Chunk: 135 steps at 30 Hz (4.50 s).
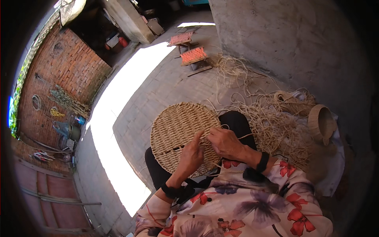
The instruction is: The person is weaving a flat circular basket base using dried plant fibers or straw.
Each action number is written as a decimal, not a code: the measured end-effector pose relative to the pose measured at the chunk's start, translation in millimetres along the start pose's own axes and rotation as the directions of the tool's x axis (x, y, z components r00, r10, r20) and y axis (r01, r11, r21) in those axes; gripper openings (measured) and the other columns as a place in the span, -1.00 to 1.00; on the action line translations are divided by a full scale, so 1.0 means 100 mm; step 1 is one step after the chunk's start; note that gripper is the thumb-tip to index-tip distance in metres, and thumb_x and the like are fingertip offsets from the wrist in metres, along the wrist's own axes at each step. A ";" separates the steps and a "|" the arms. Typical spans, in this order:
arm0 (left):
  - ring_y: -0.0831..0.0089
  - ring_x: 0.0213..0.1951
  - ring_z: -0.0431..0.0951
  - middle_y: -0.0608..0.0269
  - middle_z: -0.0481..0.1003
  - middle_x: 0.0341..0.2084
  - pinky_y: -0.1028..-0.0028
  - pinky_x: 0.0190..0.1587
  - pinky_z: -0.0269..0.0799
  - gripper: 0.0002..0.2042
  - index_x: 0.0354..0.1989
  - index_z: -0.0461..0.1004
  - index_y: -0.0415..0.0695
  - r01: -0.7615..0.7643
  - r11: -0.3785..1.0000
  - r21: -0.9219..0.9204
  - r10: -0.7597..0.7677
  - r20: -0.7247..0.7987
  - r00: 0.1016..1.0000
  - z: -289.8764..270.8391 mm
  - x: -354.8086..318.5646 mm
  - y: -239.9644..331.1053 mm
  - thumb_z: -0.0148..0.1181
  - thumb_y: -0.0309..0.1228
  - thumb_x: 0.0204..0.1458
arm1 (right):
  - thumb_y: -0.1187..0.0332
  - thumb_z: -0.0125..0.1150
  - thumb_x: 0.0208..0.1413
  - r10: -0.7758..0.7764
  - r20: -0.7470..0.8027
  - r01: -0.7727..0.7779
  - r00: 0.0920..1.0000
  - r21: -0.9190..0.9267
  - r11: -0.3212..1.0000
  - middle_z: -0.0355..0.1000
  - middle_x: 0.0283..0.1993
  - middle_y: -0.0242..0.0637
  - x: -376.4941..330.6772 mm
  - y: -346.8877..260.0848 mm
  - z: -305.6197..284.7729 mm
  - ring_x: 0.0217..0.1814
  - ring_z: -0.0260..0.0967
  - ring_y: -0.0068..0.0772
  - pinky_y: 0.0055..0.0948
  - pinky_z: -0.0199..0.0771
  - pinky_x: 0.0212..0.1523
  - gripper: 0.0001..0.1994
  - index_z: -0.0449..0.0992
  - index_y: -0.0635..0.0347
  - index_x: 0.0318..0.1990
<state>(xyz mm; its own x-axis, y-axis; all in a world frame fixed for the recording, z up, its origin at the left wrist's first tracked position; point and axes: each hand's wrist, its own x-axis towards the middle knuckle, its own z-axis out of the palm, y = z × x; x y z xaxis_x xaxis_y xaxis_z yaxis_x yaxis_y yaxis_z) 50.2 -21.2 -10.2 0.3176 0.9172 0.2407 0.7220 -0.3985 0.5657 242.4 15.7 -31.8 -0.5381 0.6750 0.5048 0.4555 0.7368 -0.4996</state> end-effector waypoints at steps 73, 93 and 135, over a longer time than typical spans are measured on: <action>0.33 -0.44 0.60 0.07 0.57 -0.44 0.43 -0.34 0.48 -0.88 -0.29 0.58 -0.30 0.034 0.989 -0.144 -0.032 0.017 0.999 -0.26 0.35 0.28 0.31 -0.51 0.02 | 0.51 0.26 -0.14 -0.089 -0.212 0.059 0.973 -0.147 0.987 0.30 -0.46 -0.26 -0.09 0.27 -0.12 -0.44 0.39 -0.22 -0.29 0.42 -0.44 -0.85 0.38 0.17 -0.45; 0.16 -0.41 0.54 0.11 0.47 -0.51 0.27 -0.33 0.42 -0.90 -0.39 0.59 -0.18 -0.069 0.991 0.116 0.077 -0.069 0.995 0.07 0.33 0.26 0.37 -0.47 -0.08 | 0.56 0.10 0.00 0.642 0.251 -0.656 0.724 0.536 0.531 0.52 -0.51 -0.21 -0.23 0.38 -0.41 -0.62 0.48 -0.46 -0.42 0.49 -0.60 -0.79 0.54 0.35 -0.18; 0.16 -0.45 0.57 0.15 0.49 -0.56 0.19 -0.36 0.40 -0.93 -0.41 0.59 -0.06 -0.343 0.890 0.300 0.284 0.222 0.933 0.12 0.77 0.44 0.19 -0.40 0.00 | 0.52 0.00 0.01 0.749 0.281 -0.193 0.600 0.959 -0.205 0.39 -0.22 -0.25 -0.38 0.18 0.01 -0.50 0.32 -0.54 -0.55 0.30 -0.57 -0.52 0.20 0.30 0.16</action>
<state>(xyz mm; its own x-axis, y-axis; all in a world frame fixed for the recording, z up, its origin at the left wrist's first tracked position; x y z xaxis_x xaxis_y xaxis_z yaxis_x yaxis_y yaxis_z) 114.4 31.7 23.9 0.6380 0.7408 0.2103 0.7181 -0.6710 0.1849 270.6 3.6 -60.6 -0.1810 0.9460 -0.2689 -0.6697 -0.3188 -0.6707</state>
